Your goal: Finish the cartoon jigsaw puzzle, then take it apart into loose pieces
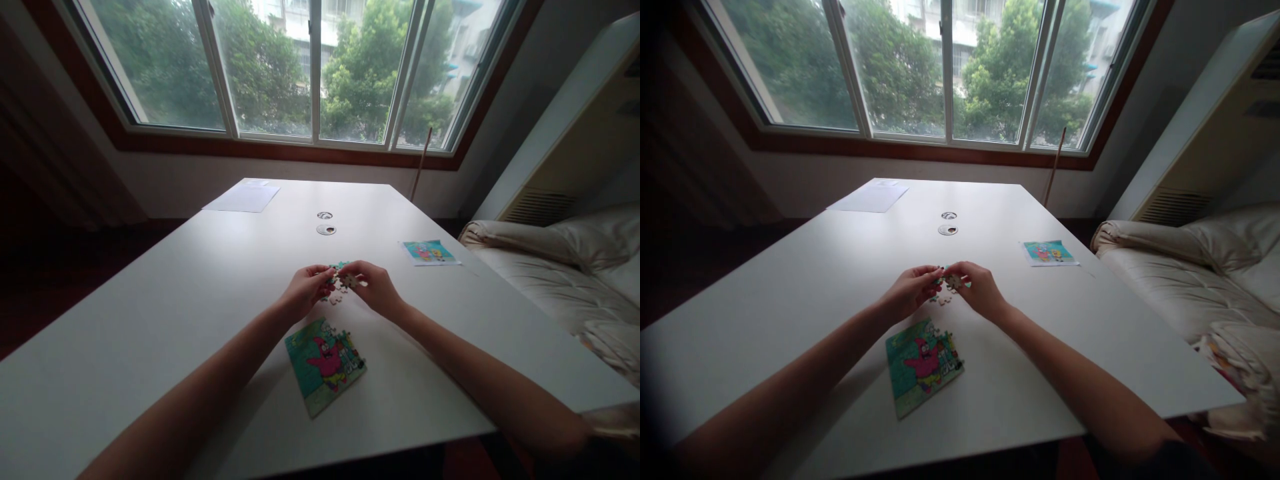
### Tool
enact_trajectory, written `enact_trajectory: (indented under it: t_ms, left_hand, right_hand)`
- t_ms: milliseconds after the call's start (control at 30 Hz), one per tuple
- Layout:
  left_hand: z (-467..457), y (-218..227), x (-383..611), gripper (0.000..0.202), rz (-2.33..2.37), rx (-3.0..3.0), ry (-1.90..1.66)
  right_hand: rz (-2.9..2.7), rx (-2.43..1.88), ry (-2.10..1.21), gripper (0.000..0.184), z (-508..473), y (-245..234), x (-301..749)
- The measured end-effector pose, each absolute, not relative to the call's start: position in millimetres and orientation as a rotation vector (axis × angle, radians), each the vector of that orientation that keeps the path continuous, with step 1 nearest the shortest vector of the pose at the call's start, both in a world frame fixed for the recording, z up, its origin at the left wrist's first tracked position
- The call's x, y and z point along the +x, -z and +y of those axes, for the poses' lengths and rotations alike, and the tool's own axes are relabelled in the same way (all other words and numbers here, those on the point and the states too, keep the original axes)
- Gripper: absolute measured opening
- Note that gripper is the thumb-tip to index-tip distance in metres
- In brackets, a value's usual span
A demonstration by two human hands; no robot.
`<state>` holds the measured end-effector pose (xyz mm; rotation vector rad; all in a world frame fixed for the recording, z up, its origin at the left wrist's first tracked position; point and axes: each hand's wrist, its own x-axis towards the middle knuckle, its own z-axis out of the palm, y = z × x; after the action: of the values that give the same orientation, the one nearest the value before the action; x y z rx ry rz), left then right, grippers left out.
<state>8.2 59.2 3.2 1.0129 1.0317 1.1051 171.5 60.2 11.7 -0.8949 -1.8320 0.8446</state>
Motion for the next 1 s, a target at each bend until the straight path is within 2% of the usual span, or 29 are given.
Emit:
enact_trajectory:
  t_ms: [67,200,300,500,633,800,1000]
  left_hand:
    - [62,-1,4,0.027,1.072,1.083,-1.117]
    - [66,1,-4,0.016,1.416,1.659,-1.132]
    - [65,-1,-4,0.018,1.531,1.906,-1.160]
    - [63,3,5,0.031,1.285,1.828,-1.004]
    - [65,8,7,0.030,1.155,1.685,-1.013]
    - [65,1,3,0.020,1.309,1.801,-1.042]
    - [58,-10,2,0.024,1.516,2.033,-1.005]
  right_hand:
    - [-1.764,-0.944,-0.934,0.019,63,-7,170]
    - [-1.578,-1.110,-1.201,0.025,74,2,170]
    - [-1.494,-1.131,-1.281,0.026,78,3,172]
    - [-1.560,-0.985,-1.318,0.029,76,-1,170]
    - [-1.513,-0.974,-1.370,0.030,73,-4,167]
    - [-1.431,-1.076,-1.419,0.030,77,-4,170]
    - [-1.686,-1.078,-1.265,0.034,83,-4,178]
